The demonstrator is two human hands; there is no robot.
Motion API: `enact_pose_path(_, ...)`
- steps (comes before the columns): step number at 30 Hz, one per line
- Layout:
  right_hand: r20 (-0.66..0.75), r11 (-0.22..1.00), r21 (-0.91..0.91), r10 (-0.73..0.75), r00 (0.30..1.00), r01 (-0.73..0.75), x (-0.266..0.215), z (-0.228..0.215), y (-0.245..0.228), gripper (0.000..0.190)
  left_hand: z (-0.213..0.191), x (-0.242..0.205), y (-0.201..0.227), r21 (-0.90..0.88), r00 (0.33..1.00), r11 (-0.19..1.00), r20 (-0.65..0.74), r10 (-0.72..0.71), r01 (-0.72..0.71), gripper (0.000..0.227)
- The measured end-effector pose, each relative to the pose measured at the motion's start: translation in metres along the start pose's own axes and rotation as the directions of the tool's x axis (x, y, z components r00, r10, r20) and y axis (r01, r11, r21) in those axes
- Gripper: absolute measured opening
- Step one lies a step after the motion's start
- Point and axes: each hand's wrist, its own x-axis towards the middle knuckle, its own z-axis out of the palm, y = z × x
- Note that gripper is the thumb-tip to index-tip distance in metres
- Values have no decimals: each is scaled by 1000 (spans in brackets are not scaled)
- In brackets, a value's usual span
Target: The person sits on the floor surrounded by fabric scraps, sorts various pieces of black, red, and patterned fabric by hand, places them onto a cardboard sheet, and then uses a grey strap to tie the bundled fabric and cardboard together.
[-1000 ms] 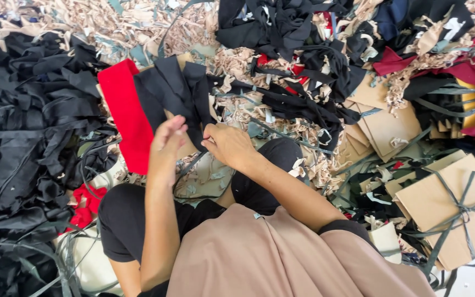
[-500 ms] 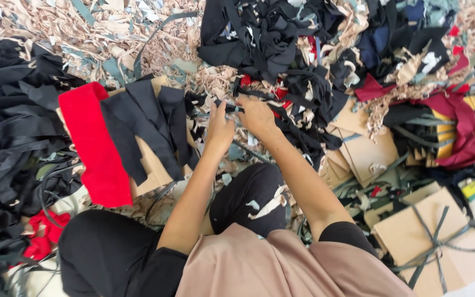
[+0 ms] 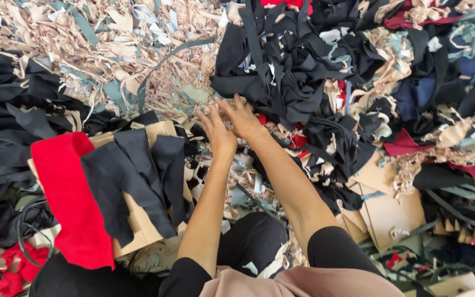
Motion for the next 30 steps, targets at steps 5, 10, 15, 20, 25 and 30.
enact_pose_path(5,-43,994,-102,-49,998,44,27,41,31,59,25,25,-30,13,997,998,48,-57,56,87)
enact_pose_path(10,-158,983,-118,-159,975,141,-15,63,56,27,54,21,-61,71,989,996,129,-71,62,77)
enact_pose_path(15,-330,986,-7,-160,930,167,-112,41,77,44,69,-29,-54,110,942,994,334,-41,4,61)
enact_pose_path(20,-391,995,-6,-94,915,100,-212,-77,14,47,19,-102,19,-83,902,971,361,238,-224,70)
enact_pose_path(25,-412,988,21,-128,902,150,-258,-153,-94,40,-89,-154,55,-279,804,817,195,562,-504,64)
enact_pose_path(30,-345,922,-61,-379,859,382,-244,-152,-204,53,-242,-196,49,-189,823,811,24,567,-554,53)
